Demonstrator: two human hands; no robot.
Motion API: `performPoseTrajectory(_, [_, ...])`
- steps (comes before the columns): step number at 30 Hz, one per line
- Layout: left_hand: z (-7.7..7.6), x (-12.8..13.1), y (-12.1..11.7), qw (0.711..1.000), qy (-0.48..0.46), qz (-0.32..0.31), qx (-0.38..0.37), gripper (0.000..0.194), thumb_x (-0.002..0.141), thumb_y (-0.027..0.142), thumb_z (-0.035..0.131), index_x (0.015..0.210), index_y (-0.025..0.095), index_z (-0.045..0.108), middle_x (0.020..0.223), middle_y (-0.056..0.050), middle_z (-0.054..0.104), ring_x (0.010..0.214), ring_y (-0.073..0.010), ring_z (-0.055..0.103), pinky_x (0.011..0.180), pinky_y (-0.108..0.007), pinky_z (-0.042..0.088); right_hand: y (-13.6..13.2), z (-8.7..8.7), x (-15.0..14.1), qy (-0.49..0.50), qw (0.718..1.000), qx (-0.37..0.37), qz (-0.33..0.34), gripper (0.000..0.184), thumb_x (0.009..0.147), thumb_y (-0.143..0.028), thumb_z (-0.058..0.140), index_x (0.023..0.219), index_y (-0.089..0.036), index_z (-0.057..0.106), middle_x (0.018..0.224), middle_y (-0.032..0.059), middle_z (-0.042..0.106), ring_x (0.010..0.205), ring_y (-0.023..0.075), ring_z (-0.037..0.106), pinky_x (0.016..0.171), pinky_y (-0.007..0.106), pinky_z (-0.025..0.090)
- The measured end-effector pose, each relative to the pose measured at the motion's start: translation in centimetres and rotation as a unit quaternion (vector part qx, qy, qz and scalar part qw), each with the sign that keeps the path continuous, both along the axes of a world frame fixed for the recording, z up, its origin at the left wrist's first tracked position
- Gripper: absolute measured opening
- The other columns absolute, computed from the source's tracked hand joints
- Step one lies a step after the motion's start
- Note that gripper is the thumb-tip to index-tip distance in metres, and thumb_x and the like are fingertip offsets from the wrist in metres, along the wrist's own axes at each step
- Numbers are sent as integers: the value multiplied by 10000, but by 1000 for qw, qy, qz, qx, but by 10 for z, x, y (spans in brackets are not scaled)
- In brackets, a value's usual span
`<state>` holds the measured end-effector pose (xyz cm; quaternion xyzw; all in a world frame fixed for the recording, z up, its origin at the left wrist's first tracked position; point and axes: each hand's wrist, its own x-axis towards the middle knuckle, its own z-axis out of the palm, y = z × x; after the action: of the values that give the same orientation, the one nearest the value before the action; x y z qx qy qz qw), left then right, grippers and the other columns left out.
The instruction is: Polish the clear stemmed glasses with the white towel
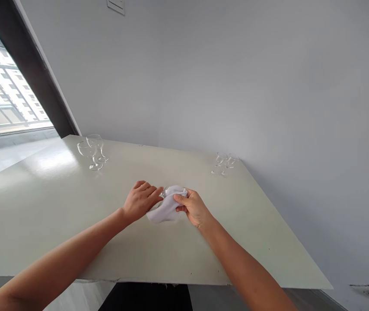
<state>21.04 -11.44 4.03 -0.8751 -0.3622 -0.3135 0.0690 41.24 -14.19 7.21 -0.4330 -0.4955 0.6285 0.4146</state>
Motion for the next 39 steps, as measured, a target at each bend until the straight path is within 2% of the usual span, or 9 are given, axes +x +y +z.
performPoseTrajectory(4, [-1, -5, 3, 973, -83, -39, -211, 343, 849, 464, 420, 921, 191, 614, 670, -29, 616, 637, -131, 517, 641, -276, 389, -10, 17, 3, -114, 988, 80, 60, 243, 716, -341, 643, 893, -180, 597, 760, 7, 563, 688, 135, 508, 591, 263, 425])
performPoseTrajectory(9, [3, -5, 4, 799, -96, -215, -554, 516, 872, 529, 265, 807, 135, 592, 615, -33, 596, 498, -97, 489, 500, -236, 391, -8, 36, 17, -178, 964, 99, 173, 200, 710, -324, 647, 843, -180, 604, 763, 1, 565, 707, 140, 504, 608, 269, 428])
performPoseTrajectory(14, [1, 1, 0, 968, -103, -41, -225, 385, 858, 458, 387, 1064, 188, 569, 884, -93, 642, 850, -198, 556, 776, -361, 398, 3, 15, 5, -96, 993, 58, 19, 256, 686, -354, 655, 831, -150, 604, 714, 16, 556, 632, 127, 490, 524, 246, 393])
performPoseTrajectory(19, [0, -5, 4, 979, -86, -26, -184, 346, 848, 449, 417, 923, 178, 617, 700, -61, 614, 711, -171, 521, 725, -341, 388, -5, 14, -9, -77, 996, 52, -8, 281, 683, -360, 642, 865, -152, 593, 724, 19, 557, 637, 130, 496, 517, 242, 402])
performPoseTrajectory(25, [13, -12, 2, 744, -124, -231, -615, 507, 849, 531, 314, 817, 112, 598, 519, -21, 521, 461, -99, 445, 460, -231, 347, -10, 48, 17, -204, 942, 154, 219, 174, 687, -281, 654, 823, -185, 604, 820, 5, 581, 738, 147, 518, 637, 261, 423])
performPoseTrajectory(28, [10, -8, -1, 836, -161, -147, -503, 444, 858, 487, 341, 918, 129, 597, 688, -65, 616, 592, -131, 537, 525, -250, 395, -4, 41, 20, -180, 963, 138, 146, 168, 680, -304, 658, 772, -176, 601, 743, -2, 564, 681, 136, 510, 594, 255, 418])
performPoseTrajectory(31, [2, -4, -1, 972, -134, -15, -194, 329, 848, 407, 428, 1039, 189, 583, 871, -79, 648, 830, -189, 567, 735, -339, 413, 2, 22, 8, -82, 994, 67, 14, 207, 660, -316, 666, 775, -160, 595, 681, -1, 547, 623, 126, 503, 546, 248, 407])
performPoseTrajectory(34, [-2, -6, 1, 997, -72, 24, -12, 249, 826, 364, 491, 965, 206, 623, 806, -71, 657, 826, -198, 563, 806, -378, 371, 1, 12, -7, -3, 999, 11, -38, 235, 651, -323, 663, 801, -157, 591, 701, 9, 564, 625, 127, 516, 542, 248, 403])
performPoseTrajectory(39, [8, -16, 6, 956, -126, -39, -262, 323, 818, 455, 468, 793, 177, 632, 637, -22, 603, 623, -129, 521, 615, -272, 397, -6, 26, -4, -122, 985, 108, 58, 220, 671, -279, 655, 864, -186, 603, 751, -7, 576, 686, 133, 512, 591, 256, 417])
